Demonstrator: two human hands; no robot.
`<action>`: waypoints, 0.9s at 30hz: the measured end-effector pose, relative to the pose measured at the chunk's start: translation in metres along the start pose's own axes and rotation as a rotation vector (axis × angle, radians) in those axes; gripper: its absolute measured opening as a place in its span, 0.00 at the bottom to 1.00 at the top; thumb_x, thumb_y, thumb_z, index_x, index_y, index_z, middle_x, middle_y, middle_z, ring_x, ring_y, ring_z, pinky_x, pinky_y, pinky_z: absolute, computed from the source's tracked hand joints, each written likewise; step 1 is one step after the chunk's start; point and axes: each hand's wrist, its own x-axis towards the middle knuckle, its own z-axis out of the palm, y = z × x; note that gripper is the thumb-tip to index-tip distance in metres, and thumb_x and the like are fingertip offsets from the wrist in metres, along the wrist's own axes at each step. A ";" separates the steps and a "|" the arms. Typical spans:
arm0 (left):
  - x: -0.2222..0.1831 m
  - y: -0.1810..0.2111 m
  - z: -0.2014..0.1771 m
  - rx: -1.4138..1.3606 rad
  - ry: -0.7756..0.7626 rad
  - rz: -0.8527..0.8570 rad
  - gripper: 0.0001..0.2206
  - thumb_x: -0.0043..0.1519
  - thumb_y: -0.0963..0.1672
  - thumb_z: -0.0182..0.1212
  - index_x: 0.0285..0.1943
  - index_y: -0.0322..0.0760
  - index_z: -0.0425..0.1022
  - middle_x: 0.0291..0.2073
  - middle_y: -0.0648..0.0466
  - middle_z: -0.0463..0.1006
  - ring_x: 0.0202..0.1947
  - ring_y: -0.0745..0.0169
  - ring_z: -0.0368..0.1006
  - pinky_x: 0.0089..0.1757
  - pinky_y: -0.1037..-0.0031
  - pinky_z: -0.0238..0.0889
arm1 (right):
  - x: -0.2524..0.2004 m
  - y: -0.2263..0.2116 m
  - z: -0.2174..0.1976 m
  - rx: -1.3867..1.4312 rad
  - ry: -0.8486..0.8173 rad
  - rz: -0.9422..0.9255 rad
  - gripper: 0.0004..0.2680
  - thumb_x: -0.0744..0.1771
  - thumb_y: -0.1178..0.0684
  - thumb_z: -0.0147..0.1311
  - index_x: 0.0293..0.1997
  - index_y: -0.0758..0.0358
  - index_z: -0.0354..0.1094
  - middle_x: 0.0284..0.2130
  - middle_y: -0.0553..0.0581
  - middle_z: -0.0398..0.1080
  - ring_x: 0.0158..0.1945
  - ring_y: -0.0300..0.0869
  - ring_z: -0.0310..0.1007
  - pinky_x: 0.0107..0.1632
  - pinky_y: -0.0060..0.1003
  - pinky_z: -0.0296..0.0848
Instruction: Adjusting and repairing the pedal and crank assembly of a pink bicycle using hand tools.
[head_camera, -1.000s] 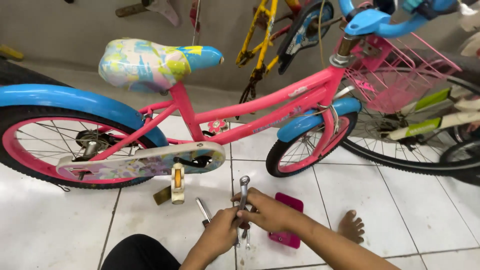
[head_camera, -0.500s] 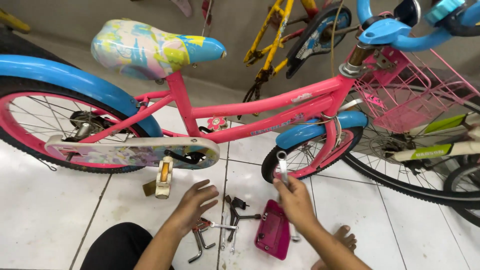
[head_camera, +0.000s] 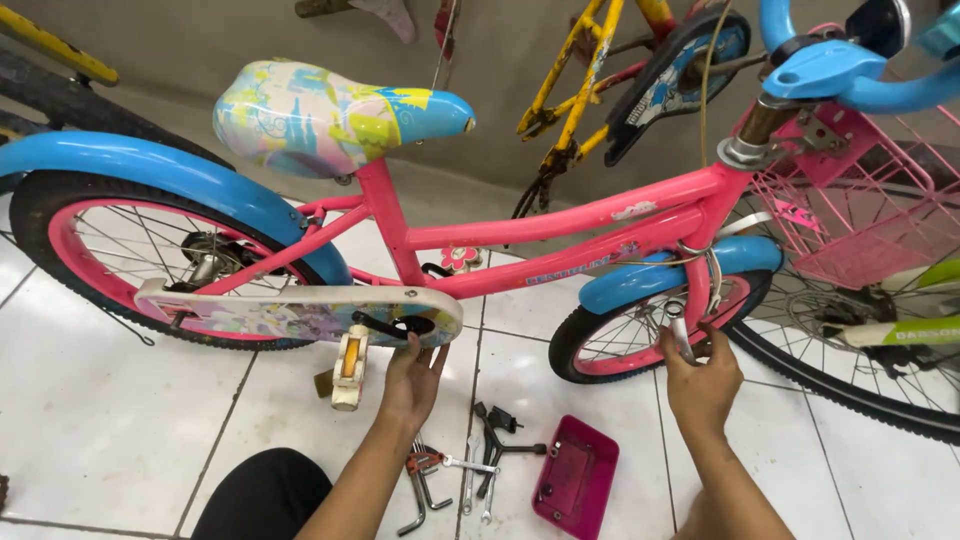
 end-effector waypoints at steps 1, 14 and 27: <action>0.003 -0.003 -0.001 -0.045 0.020 0.051 0.21 0.62 0.46 0.65 0.62 0.45 0.63 0.61 0.54 0.69 0.64 0.56 0.65 0.69 0.51 0.51 | 0.005 -0.002 -0.001 -0.071 0.035 -0.115 0.19 0.65 0.51 0.70 0.54 0.79 0.73 0.31 0.71 0.70 0.41 0.64 0.74 0.38 0.50 0.74; -0.019 0.017 0.045 0.324 0.044 0.163 0.47 0.63 0.50 0.65 0.75 0.21 0.29 0.72 0.25 0.43 0.71 0.28 0.54 0.65 0.41 0.52 | 0.021 0.048 0.030 -0.203 -0.401 0.058 0.13 0.70 0.51 0.47 0.56 0.69 0.53 0.41 0.80 0.73 0.49 0.73 0.74 0.51 0.66 0.72; 0.001 -0.001 0.039 0.160 0.215 0.131 0.35 0.54 0.46 0.61 0.72 0.37 0.56 0.67 0.48 0.69 0.68 0.53 0.65 0.59 0.56 0.67 | 0.051 0.062 0.027 -0.187 -0.560 -0.045 0.14 0.68 0.46 0.51 0.52 0.65 0.56 0.32 0.66 0.76 0.36 0.66 0.76 0.38 0.59 0.71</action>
